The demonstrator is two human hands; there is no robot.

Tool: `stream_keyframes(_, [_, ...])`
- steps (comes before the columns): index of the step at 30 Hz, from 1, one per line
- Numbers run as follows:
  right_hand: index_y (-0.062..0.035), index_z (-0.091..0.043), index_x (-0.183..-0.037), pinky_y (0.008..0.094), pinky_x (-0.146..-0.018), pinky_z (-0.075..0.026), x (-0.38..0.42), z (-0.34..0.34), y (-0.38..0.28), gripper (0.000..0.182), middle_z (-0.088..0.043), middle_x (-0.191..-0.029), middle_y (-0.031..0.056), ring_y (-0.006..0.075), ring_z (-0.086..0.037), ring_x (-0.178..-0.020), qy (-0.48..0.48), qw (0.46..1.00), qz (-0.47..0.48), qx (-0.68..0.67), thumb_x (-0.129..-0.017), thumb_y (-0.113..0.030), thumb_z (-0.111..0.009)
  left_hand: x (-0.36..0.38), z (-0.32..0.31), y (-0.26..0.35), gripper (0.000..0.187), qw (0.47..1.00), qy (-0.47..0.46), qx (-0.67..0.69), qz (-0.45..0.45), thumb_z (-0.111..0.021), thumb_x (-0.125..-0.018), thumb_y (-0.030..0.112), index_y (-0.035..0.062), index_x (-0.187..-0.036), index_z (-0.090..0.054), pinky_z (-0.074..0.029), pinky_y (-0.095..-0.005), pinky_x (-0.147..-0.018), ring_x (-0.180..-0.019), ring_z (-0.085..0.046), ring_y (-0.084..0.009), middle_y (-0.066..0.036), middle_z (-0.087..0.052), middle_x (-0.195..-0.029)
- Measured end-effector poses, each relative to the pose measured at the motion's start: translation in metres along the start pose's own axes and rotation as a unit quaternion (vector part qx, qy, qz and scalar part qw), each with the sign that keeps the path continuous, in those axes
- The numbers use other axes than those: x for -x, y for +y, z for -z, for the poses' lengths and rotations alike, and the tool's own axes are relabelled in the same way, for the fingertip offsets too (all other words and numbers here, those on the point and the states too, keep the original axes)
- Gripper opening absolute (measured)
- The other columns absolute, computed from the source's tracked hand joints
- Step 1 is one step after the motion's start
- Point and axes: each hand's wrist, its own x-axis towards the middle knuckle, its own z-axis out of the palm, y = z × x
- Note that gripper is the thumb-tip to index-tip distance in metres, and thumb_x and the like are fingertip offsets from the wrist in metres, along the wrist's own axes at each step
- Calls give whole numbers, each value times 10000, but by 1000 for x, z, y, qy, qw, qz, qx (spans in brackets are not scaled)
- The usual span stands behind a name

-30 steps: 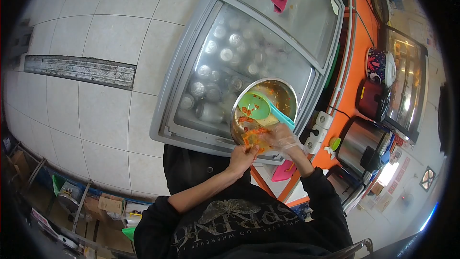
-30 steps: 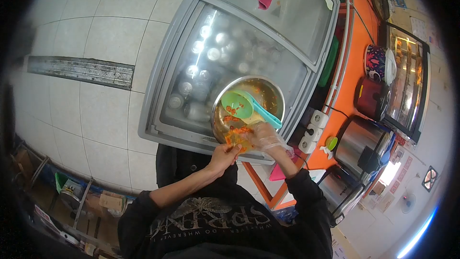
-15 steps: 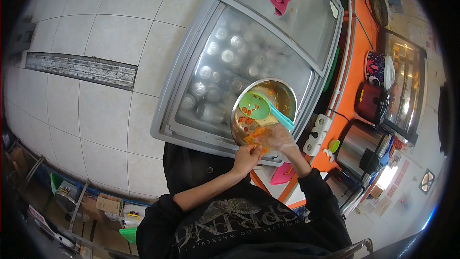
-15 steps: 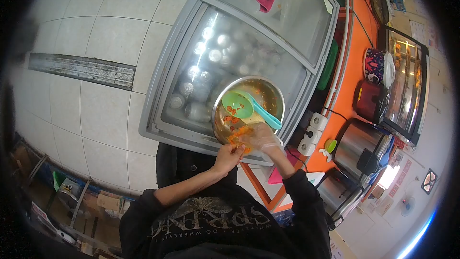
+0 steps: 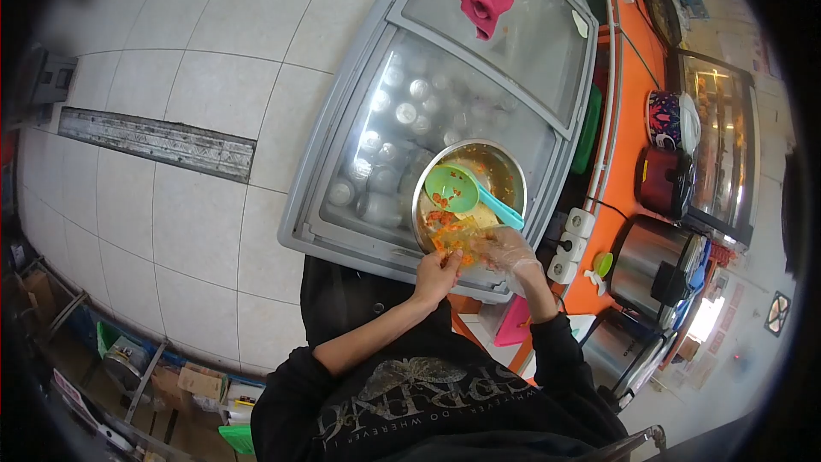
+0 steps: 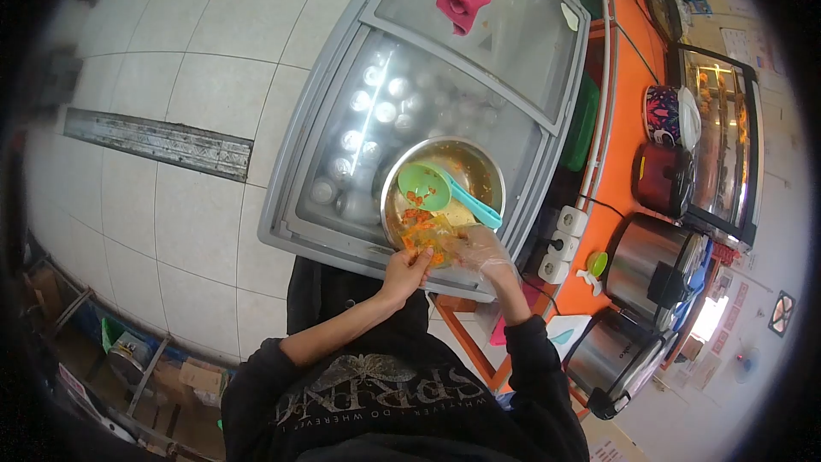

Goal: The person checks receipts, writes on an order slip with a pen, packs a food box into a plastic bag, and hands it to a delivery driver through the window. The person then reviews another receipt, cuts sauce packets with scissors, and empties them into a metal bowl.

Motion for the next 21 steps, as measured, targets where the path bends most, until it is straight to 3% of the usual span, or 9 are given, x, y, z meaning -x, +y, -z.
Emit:
stream_keyframes(4, [19, -649, -771, 422, -583, -474, -38, -28, 22, 383, -619, -660, 175, 315, -622, -651, 188, 949, 191, 167, -790, -362, -619, 0, 1, 2, 373, 996, -44, 73, 32, -489, -933, 400, 35, -905, -560, -442, -213, -519, -558, -491, -71, -13, -537, -677])
stream_keyframes(5, [19, -649, -771, 422, -583, -474, -44, -38, 28, 383, -619, -660, 175, 315, -622, -651, 194, 948, 191, 162, -790, -362, -619, 6, 1, 0, 373, 996, -47, 66, 29, -489, -933, 400, 35, -905, -560, -442, -213, -519, -558, -491, -71, -13, -537, -677])
stream_keyframes(7, [16, -652, -766, 457, -617, -476, -56, -46, 28, 358, -626, -720, 219, 369, -617, -708, 219, 916, 186, 279, -766, -340, -612, 20, 4, 4, 472, 979, -114, 70, 151, -457, -927, 466, 20, -1045, -554, -485, -229, -595, -648, -525, -83, -38, -552, -766])
stream_keyframes(8, [16, -652, -766, 457, -617, -476, -57, -39, 19, 358, -626, -720, 219, 369, -617, -708, 226, 911, 198, 283, -766, -340, -612, 36, 9, 18, 484, 976, -156, 2, 151, -452, -924, 474, 56, -1155, -536, -499, -245, -675, -738, -539, -92, -41, -549, -838])
stream_keyframes(11, [0, -645, -730, 450, -660, -483, -46, -52, 16, 335, -630, -779, 224, 361, -622, -737, 197, 939, 116, 259, -739, -334, -628, 58, 42, 21, 405, 981, -161, -85, 70, -458, -935, 426, 114, -1181, -536, -491, -249, -699, -768, -542, -89, -19, -546, -850])
stream_keyframes(14, [-36, -666, -756, 452, -702, -474, -24, -36, 3, 267, -626, -770, 214, 370, -613, -752, 228, 960, 74, 147, -765, -291, -587, 75, 92, 29, 295, 996, -69, -38, -36, -491, -941, 302, 157, -1192, -547, -475, -220, -663, -746, -533, -67, 2, -568, -873])
stream_keyframes(16, [-41, -678, -765, 438, -700, -482, -26, -42, 25, 273, -635, -785, 215, 364, -621, -747, 193, 922, 121, 314, -756, -303, -602, 87, 135, 39, 306, 998, -8, 11, -66, -491, -938, 309, 149, -1194, -543, -459, -215, -691, -779, -541, -71, 20, -549, -858])
stream_keyframes(18, [-35, -687, -787, 425, -684, -489, -14, -34, 23, 311, -637, -805, 222, 366, -621, -740, 254, 936, 58, 237, -748, -339, -632, 95, 178, 47, 304, 995, 49, 41, -82, -507, -926, 294, 148, -1190, -547, -455, -219, -689, -769, -544, -75, 21, -550, -854])
stream_keyframes(21, [-20, -687, -844, 367, -637, -496, 44, -3, -25, 269, -639, -758, 190, 284, -630, -665, 272, 941, 112, 166, -765, -277, -663, 129, 238, 64, 347, 979, 144, 55, -134, -506, -920, 271, 148, -1244, -501, -450, -261, -753, -850, -548, -91, -11, -564, -953])
